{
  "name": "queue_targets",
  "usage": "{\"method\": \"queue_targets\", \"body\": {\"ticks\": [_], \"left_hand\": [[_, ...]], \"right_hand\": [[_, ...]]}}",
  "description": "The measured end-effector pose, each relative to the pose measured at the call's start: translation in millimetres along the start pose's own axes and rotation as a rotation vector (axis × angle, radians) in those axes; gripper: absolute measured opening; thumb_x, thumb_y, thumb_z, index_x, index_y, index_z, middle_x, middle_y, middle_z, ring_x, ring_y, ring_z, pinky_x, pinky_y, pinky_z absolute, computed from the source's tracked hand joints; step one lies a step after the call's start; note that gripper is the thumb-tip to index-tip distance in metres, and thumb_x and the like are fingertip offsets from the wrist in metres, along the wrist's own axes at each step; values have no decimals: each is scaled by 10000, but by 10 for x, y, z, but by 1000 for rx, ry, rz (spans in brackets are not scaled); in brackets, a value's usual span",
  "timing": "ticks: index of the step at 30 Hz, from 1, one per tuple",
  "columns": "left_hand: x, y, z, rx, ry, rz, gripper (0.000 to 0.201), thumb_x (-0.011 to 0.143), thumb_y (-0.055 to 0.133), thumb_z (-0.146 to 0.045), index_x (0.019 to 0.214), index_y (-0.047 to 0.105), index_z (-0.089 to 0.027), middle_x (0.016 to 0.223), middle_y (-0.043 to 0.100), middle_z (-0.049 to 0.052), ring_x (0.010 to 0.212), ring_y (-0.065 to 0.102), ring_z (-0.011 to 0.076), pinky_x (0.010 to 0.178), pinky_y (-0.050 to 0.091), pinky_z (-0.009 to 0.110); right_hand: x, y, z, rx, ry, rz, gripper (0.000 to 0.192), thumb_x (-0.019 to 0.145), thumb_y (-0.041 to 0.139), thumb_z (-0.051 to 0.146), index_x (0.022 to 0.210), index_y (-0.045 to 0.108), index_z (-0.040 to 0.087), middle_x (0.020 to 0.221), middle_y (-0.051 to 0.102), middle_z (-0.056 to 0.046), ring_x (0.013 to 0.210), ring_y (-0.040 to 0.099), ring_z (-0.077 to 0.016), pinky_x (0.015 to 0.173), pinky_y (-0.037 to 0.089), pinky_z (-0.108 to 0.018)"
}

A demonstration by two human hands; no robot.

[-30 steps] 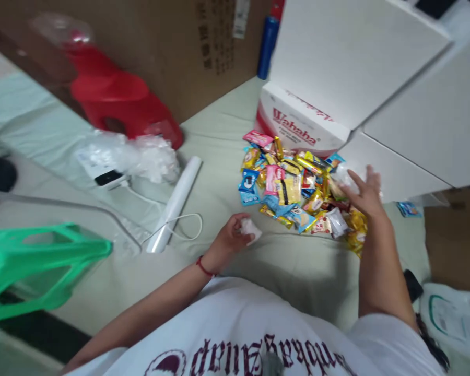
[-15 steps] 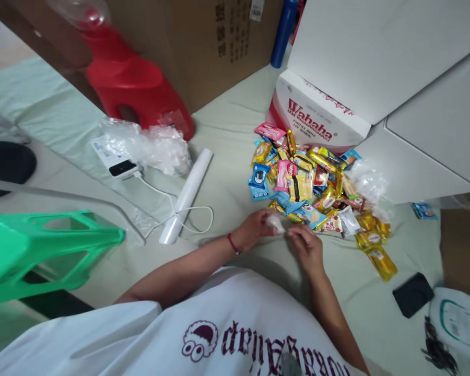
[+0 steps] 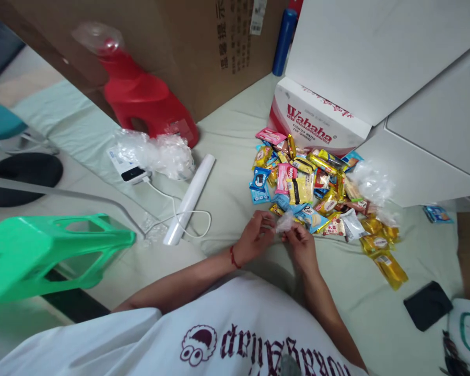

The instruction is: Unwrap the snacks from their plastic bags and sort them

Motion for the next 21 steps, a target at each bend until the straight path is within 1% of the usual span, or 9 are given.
{"method": "queue_targets", "body": {"ticks": [2, 5, 8, 11, 13, 16, 17, 19, 21], "left_hand": [[56, 10, 46, 25, -64, 56, 230, 943, 609, -393, 989, 659, -173, 954, 618, 59, 846, 608, 171, 721, 486, 278], [143, 46, 159, -53, -154, 117, 341, 907, 649, -482, 795, 652, -160, 760, 573, 7, 719, 521, 136, 686, 413, 267], [175, 33, 361, -277, -318, 51, 437, 833, 700, -591, 783, 594, -170, 685, 521, -35, 652, 465, 114, 642, 381, 249], [141, 27, 464, -420, -425, 8, 511, 759, 757, -652, 790, 560, -181, 729, 546, -31, 668, 487, 115, 642, 405, 244], [122, 30, 407, -441, -402, 26, 511, 773, 761, -651, 806, 559, -182, 826, 600, 3, 752, 542, 135, 698, 450, 258], [103, 78, 228, -420, -291, 114, 476, 849, 709, -634, 817, 559, -184, 940, 638, 50, 879, 591, 169, 782, 487, 289], [94, 108, 182, -402, -258, 148, 460, 874, 687, -622, 817, 562, -183, 950, 641, 57, 896, 595, 174, 794, 490, 293], [85, 161, 159, -336, -219, 173, 412, 893, 683, -573, 831, 568, -183, 932, 636, 52, 868, 592, 164, 783, 483, 285], [100, 160, 233, -228, -225, 95, 349, 864, 725, -498, 916, 580, -184, 953, 629, 37, 774, 569, 131, 721, 465, 261]], "right_hand": [[-20, -47, 57, -126, -87, 50, 226, 885, 681, 444, 939, 735, 231, 789, 673, -3, 704, 567, -170, 689, 468, -295], [-83, -144, 84, -194, -131, 98, 195, 900, 673, 417, 923, 736, 234, 802, 661, -7, 730, 554, -169, 697, 445, -288], [-129, -350, -14, -16, -26, 29, 233, 888, 691, 457, 835, 681, 230, 712, 619, 11, 677, 537, -153, 670, 449, -276], [-174, -527, -176, 211, 126, -28, 330, 788, 795, 510, 803, 641, 218, 730, 643, -1, 668, 575, -149, 646, 487, -269], [-200, -601, -257, 321, 210, -54, 423, 752, 818, 586, 890, 642, 226, 847, 701, -29, 725, 638, -169, 643, 535, -282], [-196, -635, -287, 399, 265, -84, 617, 780, 686, 787, 1098, 611, 264, 1042, 736, -64, 850, 712, -220, 629, 596, -328], [-179, -630, -284, 374, 272, -99, 674, 775, 661, 819, 1162, 592, 271, 1048, 737, -64, 850, 721, -227, 602, 599, -328], [-123, -634, -252, 237, 252, -169, 741, 752, 704, 800, 1250, 567, 268, 948, 730, -37, 760, 717, -214, 525, 570, -290], [-53, -626, -176, 66, 192, -249, 722, 734, 777, 719, 1244, 590, 244, 797, 696, 6, 624, 669, -176, 471, 521, -250]]}}
Point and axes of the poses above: each hand's wrist, its own x-axis towards the middle knuckle, its own y-axis out of the palm, z = x × y, the point moved 8 cm from there along x, towards the middle knuckle
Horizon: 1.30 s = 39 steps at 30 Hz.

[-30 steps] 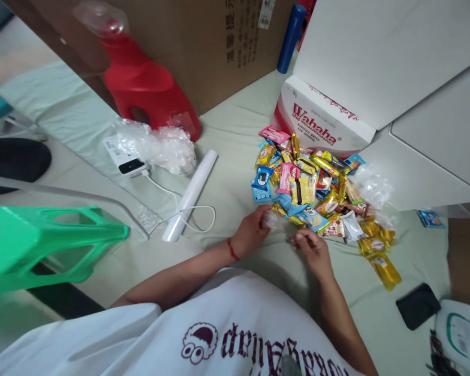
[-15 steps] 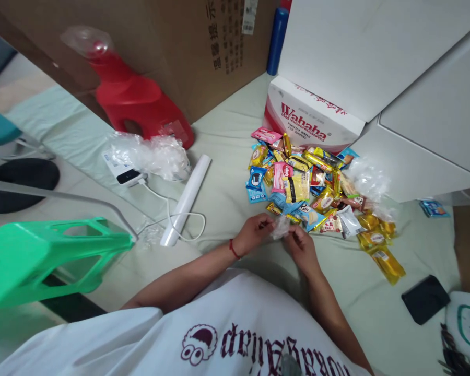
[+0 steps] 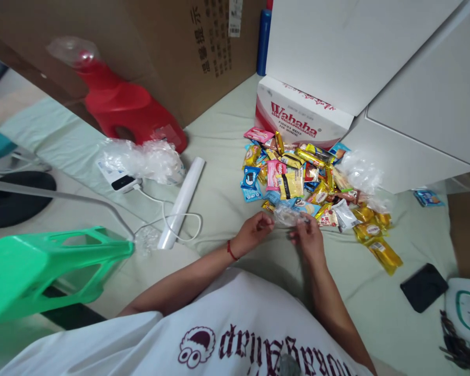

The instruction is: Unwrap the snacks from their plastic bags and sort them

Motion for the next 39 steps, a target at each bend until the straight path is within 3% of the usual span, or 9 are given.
{"method": "queue_targets", "body": {"ticks": [4, 8, 12, 16, 21, 25, 30, 35, 39], "left_hand": [[114, -103, 195, 147, -75, -211, 515, 708, 823, -348, 1139, 596, -183, 1058, 642, 35, 583, 478, 67, 581, 399, 236], [249, -73, 232, -18, -96, -48, 347, 724, 800, -417, 917, 662, -163, 769, 637, -12, 576, 464, 84, 574, 361, 226], [215, -273, 137, -227, -138, -113, 438, 766, 770, -561, 900, 615, -174, 715, 587, -33, 515, 376, 60, 492, 268, 202], [121, -43, -85, -63, -27, 54, 557, 620, 917, -521, 992, 673, -185, 1009, 673, 35, 692, 534, 97, 568, 390, 207], [113, 167, -45, -254, -82, 23, 474, 737, 833, -601, 772, 647, -167, 756, 598, -3, 714, 542, 121, 674, 463, 243], [113, 179, 26, -473, -195, 74, 488, 725, 861, -584, 891, 652, -175, 894, 643, 28, 817, 621, 152, 767, 549, 306], [126, 237, -85, -364, -105, 178, 464, 763, 838, -578, 828, 653, -156, 861, 636, 28, 842, 621, 160, 818, 546, 318], [29, 90, -212, -101, 40, -121, 420, 857, 719, -590, 978, 643, -195, 1082, 657, 75, 1034, 605, 227, 859, 528, 346], [-167, 51, -188, 136, 27, -258, 466, 810, 756, -583, 1031, 609, -200, 1093, 642, 83, 1027, 595, 236, 829, 505, 343]], "right_hand": [[15, 138, 84, 7, -37, -3, 526, 700, 838, 614, 978, 676, 198, 623, 627, 34, 520, 585, -126, 483, 492, -227], [-117, 125, 12, 299, 73, 130, 450, 652, 903, 478, 940, 674, 219, 665, 640, 37, 529, 576, -108, 489, 477, -211], [-241, -165, -108, 403, 113, 79, 407, 647, 912, 411, 905, 659, 225, 611, 590, 56, 475, 494, -81, 439, 393, -186], [-321, -237, -149, 367, 92, 47, 374, 673, 911, 407, 886, 670, 218, 648, 610, 43, 526, 514, -86, 472, 394, -185], [-437, -123, -79, 319, -11, 113, 300, 743, 883, 415, 939, 735, 243, 753, 669, 13, 654, 584, -127, 631, 490, -245], [-485, -203, -27, 205, -49, 178, 289, 723, 882, 454, 879, 764, 242, 1030, 729, -58, 887, 646, -204, 782, 535, -315], [-396, -236, 219, 136, -145, 239, 486, 790, 789, 580, 1174, 739, 287, 1194, 716, -73, 1067, 647, -262, 888, 530, -368], [-314, 13, 272, -223, -203, 171, 322, 826, 727, 536, 869, 742, 217, 683, 625, 5, 626, 527, -168, 620, 419, -287], [-399, 148, 351, -322, -321, -3, 269, 862, 687, 478, 897, 737, 216, 738, 656, -4, 670, 547, -168, 659, 434, -288]]}}
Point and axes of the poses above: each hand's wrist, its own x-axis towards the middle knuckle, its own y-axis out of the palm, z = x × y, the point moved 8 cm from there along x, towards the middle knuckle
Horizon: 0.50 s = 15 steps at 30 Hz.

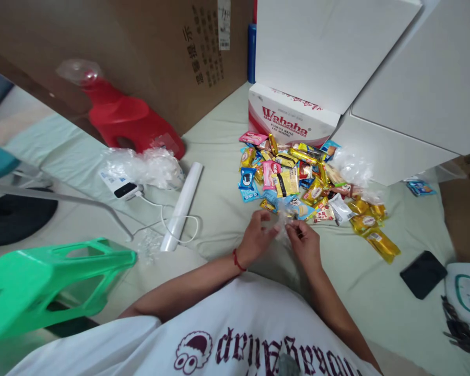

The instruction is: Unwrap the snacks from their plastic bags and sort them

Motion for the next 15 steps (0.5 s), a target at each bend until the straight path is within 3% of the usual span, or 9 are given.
{"method": "queue_targets", "body": {"ticks": [2, 4, 8, 10, 12, 15], "left_hand": [[-12, 9, 64, 59, -33, 30, 431, 774, 785, -564, 913, 616, -193, 931, 639, 47, 895, 587, 206, 782, 476, 319], [36, -62, 152, -18, -95, 8, 418, 831, 700, -599, 802, 579, -200, 732, 553, -10, 713, 517, 159, 675, 428, 289], [129, -279, 296, -242, -209, -77, 488, 861, 617, -686, 778, 466, -229, 651, 393, -61, 546, 349, 107, 508, 292, 254], [118, -316, 339, -289, -251, -88, 516, 857, 624, -696, 745, 420, -236, 639, 359, -62, 519, 305, 99, 475, 241, 254], [82, -281, 350, -294, -266, -78, 527, 865, 611, -710, 727, 430, -234, 619, 347, -59, 504, 293, 98, 461, 221, 258], [25, -154, 318, -271, -258, -29, 561, 874, 552, -770, 759, 535, -221, 588, 337, -59, 489, 297, 102, 453, 219, 262]], "right_hand": [[-18, 36, 12, 77, 20, 9, 276, 831, 718, 486, 883, 730, 216, 718, 642, 3, 658, 534, -160, 643, 432, -279], [-9, -29, -80, 233, 113, 1, 313, 786, 752, 517, 853, 705, 214, 661, 585, 23, 593, 468, -135, 573, 388, -259], [-25, -328, -405, 480, 296, -25, 404, 665, 840, 541, 803, 655, 210, 664, 546, 31, 535, 391, -99, 490, 305, -231], [-77, -521, -500, 420, 295, -117, 406, 669, 843, 549, 804, 658, 214, 627, 511, 42, 523, 375, -102, 478, 292, -232], [-134, -576, -460, 295, 229, -173, 380, 753, 785, 573, 857, 679, 223, 627, 531, 32, 533, 399, -123, 486, 321, -246], [-141, -249, -253, 146, 120, -66, 449, 787, 768, 560, 1101, 703, 247, 899, 706, -35, 616, 505, -154, 552, 424, -275]]}}
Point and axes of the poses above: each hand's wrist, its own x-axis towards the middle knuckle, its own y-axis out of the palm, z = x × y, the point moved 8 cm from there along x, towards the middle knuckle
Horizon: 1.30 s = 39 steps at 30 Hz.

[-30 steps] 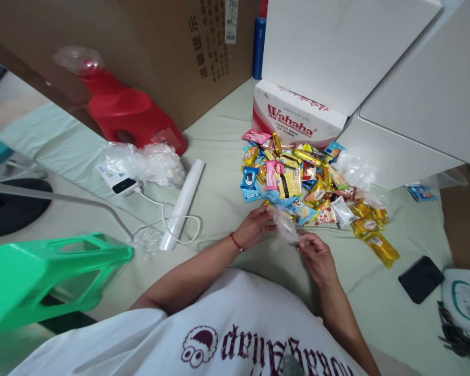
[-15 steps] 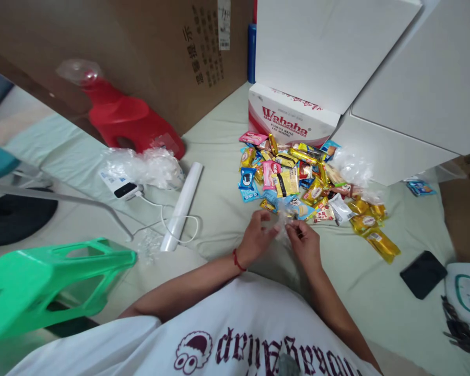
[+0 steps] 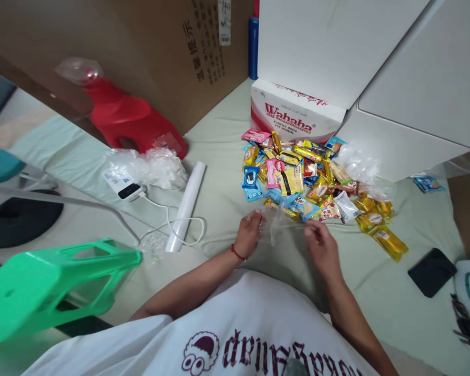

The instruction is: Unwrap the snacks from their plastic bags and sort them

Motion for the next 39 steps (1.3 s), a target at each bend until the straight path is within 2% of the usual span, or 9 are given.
{"method": "queue_targets", "body": {"ticks": [2, 5, 11, 14, 19, 23, 30, 35, 39], "left_hand": [[-26, 68, -12, -4, -6, 60, 609, 869, 526, -804, 801, 616, -205, 565, 318, -64, 475, 285, 100, 450, 217, 261], [-12, -36, -54, -45, -66, 91, 673, 855, 513, -833, 820, 687, -184, 527, 286, -74, 443, 237, 86, 437, 190, 255], [79, -480, -91, 64, -190, 92, 736, 810, 536, -868, 818, 753, -164, 467, 319, -64, 414, 219, 84, 423, 143, 266], [81, -487, -11, 220, -221, 127, 730, 814, 545, -854, 852, 774, -162, 460, 331, -60, 417, 266, 103, 419, 184, 266], [37, -408, -222, 470, 117, 108, 528, 928, 553, -665, 976, 804, -204, 840, 687, 58, 822, 623, 207, 772, 507, 319], [-60, -320, -364, 493, 282, 203, 444, 985, 531, -555, 1140, 785, -226, 1169, 707, 93, 1138, 621, 250, 1083, 454, 395], [-162, -324, -358, 438, 299, 257, 487, 992, 524, -596, 1177, 774, -223, 1249, 678, 109, 1194, 604, 258, 1077, 457, 383], [-66, -591, -234, 414, 218, 186, 517, 1013, 478, -582, 1281, 723, -214, 1227, 686, 104, 1032, 632, 229, 891, 519, 353], [77, -912, -296, 589, 308, -53, 489, 900, 648, -516, 1270, 706, -200, 1186, 643, 108, 1032, 613, 239, 911, 525, 386]], "right_hand": [[20, 336, 42, -28, 1, 124, 562, 721, 825, 518, 1197, 687, 255, 1001, 733, -43, 623, 527, -151, 577, 453, -282], [98, 547, 10, 37, 69, 240, 409, 725, 797, 525, 989, 726, 221, 741, 669, 6, 556, 470, -131, 532, 388, -257], [156, -202, -160, 103, 234, 286, 425, 708, 832, 581, 849, 718, 196, 583, 527, 45, 471, 310, -83, 455, 208, -225], [179, -522, -210, -55, 195, 327, 420, 693, 838, 577, 831, 734, 194, 617, 583, 18, 518, 407, -110, 487, 293, -232], [320, -818, -96, -292, -26, 12, 382, 783, 733, 575, 889, 768, 209, 808, 724, -45, 678, 565, -182, 630, 431, -293], [397, -573, 76, -289, -142, 18, 387, 864, 646, 567, 930, 767, 205, 813, 718, -41, 664, 553, -180, 650, 445, -305], [384, 157, 346, -501, -430, 182, 436, 874, 697, 469, 1260, 717, 268, 1238, 708, -109, 943, 656, -273, 821, 517, -388], [510, 326, 225, -456, -386, 327, 230, 923, 559, 363, 933, 746, 229, 883, 739, -61, 810, 663, -234, 771, 500, -346], [554, 229, 249, -415, -334, 341, 260, 940, 545, 395, 953, 712, 196, 801, 698, -34, 711, 620, -189, 675, 467, -290]]}}
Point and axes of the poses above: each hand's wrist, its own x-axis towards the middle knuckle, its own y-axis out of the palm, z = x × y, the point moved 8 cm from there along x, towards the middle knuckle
